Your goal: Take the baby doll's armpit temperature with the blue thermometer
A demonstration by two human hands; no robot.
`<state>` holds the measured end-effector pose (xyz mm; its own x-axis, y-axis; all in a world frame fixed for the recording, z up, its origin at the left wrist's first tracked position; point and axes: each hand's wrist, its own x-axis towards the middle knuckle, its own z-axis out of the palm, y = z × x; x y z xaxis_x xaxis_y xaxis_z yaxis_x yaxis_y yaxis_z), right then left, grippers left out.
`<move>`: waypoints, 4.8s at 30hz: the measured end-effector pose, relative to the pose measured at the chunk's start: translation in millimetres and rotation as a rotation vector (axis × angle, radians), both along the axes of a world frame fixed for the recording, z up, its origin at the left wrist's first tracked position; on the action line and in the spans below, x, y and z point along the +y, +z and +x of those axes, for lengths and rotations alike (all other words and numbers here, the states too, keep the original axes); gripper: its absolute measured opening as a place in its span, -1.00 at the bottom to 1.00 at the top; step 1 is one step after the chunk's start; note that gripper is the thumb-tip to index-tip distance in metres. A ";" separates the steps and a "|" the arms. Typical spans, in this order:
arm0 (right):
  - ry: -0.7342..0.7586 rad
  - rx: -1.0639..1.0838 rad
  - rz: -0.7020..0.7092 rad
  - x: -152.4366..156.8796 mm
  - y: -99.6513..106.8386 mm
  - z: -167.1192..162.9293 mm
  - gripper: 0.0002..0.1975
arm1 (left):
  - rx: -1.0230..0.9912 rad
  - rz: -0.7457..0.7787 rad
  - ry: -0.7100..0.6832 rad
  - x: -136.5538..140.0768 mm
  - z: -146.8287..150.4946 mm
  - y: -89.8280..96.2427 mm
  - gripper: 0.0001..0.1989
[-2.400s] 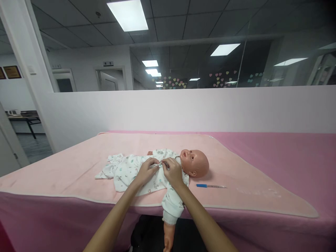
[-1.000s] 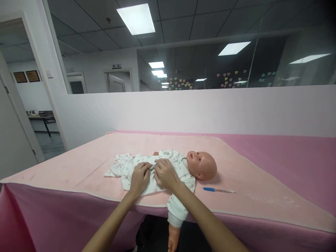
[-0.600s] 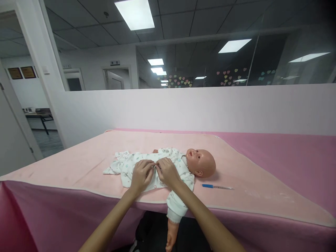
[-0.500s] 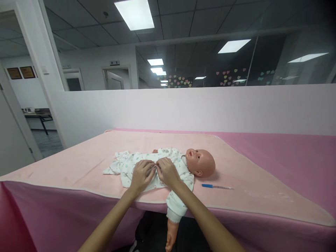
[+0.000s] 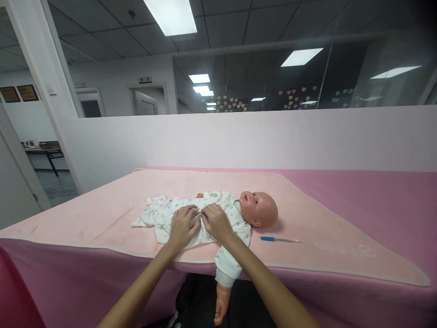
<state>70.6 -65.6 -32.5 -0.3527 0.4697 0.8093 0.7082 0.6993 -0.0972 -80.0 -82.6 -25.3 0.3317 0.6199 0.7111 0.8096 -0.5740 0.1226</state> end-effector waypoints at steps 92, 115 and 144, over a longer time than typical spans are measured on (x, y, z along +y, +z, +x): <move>-0.562 0.312 -0.646 -105.2 -10.8 214.4 -0.71 | -0.159 -0.020 0.034 3.1 1.4 0.0 -0.80; -0.332 0.637 -1.072 -89.3 13.8 214.6 -0.61 | -0.157 -0.014 0.035 0.0 3.4 0.0 -0.81; 0.462 0.138 -0.937 -106.5 151.5 107.6 -0.64 | -0.148 -0.020 0.040 -1.0 1.1 -0.1 -0.78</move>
